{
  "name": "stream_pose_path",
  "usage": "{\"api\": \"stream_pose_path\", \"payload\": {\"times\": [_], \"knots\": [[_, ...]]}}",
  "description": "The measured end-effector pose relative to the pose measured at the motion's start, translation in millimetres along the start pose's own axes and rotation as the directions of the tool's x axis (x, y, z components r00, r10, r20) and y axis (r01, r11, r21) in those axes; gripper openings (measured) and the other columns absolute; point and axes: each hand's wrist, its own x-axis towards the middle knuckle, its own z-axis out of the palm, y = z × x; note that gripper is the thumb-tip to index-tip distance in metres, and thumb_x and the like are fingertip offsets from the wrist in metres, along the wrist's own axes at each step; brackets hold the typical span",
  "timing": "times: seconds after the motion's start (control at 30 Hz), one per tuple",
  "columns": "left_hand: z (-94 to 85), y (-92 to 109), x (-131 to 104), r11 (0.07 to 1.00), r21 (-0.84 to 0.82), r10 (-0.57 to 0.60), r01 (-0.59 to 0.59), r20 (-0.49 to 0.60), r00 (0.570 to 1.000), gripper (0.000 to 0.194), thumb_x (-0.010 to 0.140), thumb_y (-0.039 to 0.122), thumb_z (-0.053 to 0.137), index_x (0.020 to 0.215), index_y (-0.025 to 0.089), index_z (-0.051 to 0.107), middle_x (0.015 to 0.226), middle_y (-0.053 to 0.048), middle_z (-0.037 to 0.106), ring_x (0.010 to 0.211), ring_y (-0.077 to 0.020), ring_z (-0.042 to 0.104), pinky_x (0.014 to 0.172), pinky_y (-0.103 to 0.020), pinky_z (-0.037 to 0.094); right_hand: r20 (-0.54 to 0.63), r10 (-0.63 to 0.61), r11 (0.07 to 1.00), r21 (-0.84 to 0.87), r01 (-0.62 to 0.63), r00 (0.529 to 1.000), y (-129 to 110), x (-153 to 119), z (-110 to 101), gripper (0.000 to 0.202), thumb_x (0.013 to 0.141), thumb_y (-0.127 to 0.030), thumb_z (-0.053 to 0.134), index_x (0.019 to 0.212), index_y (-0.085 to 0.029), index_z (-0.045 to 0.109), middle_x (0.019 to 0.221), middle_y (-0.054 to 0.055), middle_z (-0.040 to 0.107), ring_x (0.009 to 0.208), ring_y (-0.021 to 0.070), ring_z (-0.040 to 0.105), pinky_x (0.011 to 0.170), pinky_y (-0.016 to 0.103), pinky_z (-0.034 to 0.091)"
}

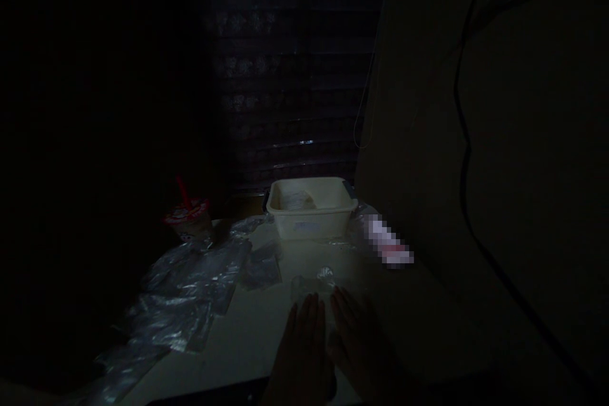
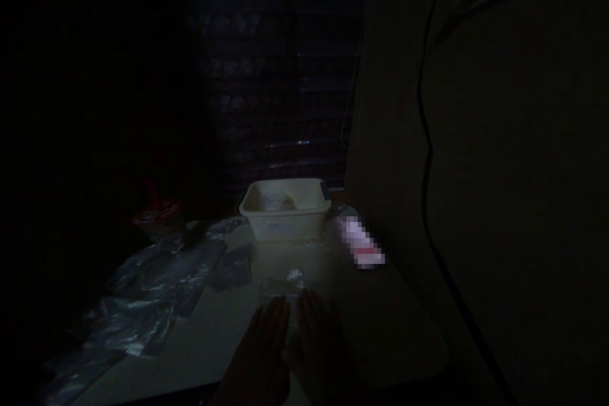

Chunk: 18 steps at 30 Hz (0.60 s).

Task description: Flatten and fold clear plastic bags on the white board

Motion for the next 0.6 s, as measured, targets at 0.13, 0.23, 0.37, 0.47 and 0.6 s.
{"api": "stream_pose_path", "payload": {"times": [0.13,0.23,0.37,0.47,0.6], "knots": [[-10.8,-3,0,0.993,0.061,-0.100,0.097,0.058,0.993,0.046,0.082,0.034,0.026,0.119,0.007,0.035,0.125,-0.013,0.037,0.115,-0.0231,0.032,0.090,-0.040,0.030,-0.003,0.081,0.996,-0.040,-0.081,0.997,8,-5,2,0.047,0.078,-0.034,0.035,0.118,-0.009,0.038,0.122,0.013,0.041,0.111,0.0258,0.035,0.088,0.047,0.025],[-16.8,-4,0,0.987,0.093,-0.139,0.131,0.090,0.986,0.045,0.083,0.031,0.024,0.120,0.007,0.033,0.126,-0.014,0.034,0.116,-0.0227,0.029,0.090,-0.041,0.029,-0.047,0.086,0.994,-0.065,-0.089,0.995,16,-11,6,0.045,0.079,-0.033,0.033,0.116,-0.009,0.040,0.118,0.014,0.045,0.109,0.0261,0.038,0.088,0.049,0.023],[-18.8,-5,0,0.985,0.097,-0.152,0.141,0.121,0.981,0.046,0.082,0.031,0.026,0.121,0.007,0.032,0.127,-0.014,0.032,0.117,-0.0231,0.028,0.090,-0.042,0.029,-0.055,0.106,0.991,-0.078,-0.110,0.993,31,-23,13,0.047,0.078,-0.037,0.033,0.116,-0.010,0.039,0.118,0.014,0.045,0.108,0.0264,0.038,0.088,0.050,0.021],[-17.0,-5,-1,0.985,0.089,-0.156,0.147,0.107,0.982,0.045,0.082,0.030,0.026,0.121,0.007,0.032,0.127,-0.014,0.032,0.117,-0.0233,0.028,0.091,-0.043,0.028,-0.041,0.105,0.987,-0.120,-0.109,0.994,35,-28,13,0.045,0.077,-0.038,0.034,0.114,-0.014,0.042,0.116,0.013,0.047,0.106,0.0263,0.041,0.089,0.050,0.019],[-16.2,-3,0,0.986,0.081,-0.151,0.144,0.092,0.984,0.045,0.082,0.028,0.027,0.121,0.006,0.031,0.127,-0.015,0.032,0.117,-0.0239,0.028,0.091,-0.044,0.028,-0.010,0.033,0.994,-0.105,-0.034,0.999,19,-25,-1,0.039,0.078,-0.029,0.033,0.114,-0.017,0.042,0.120,0.011,0.044,0.111,0.0254,0.035,0.092,0.053,0.008]]}}
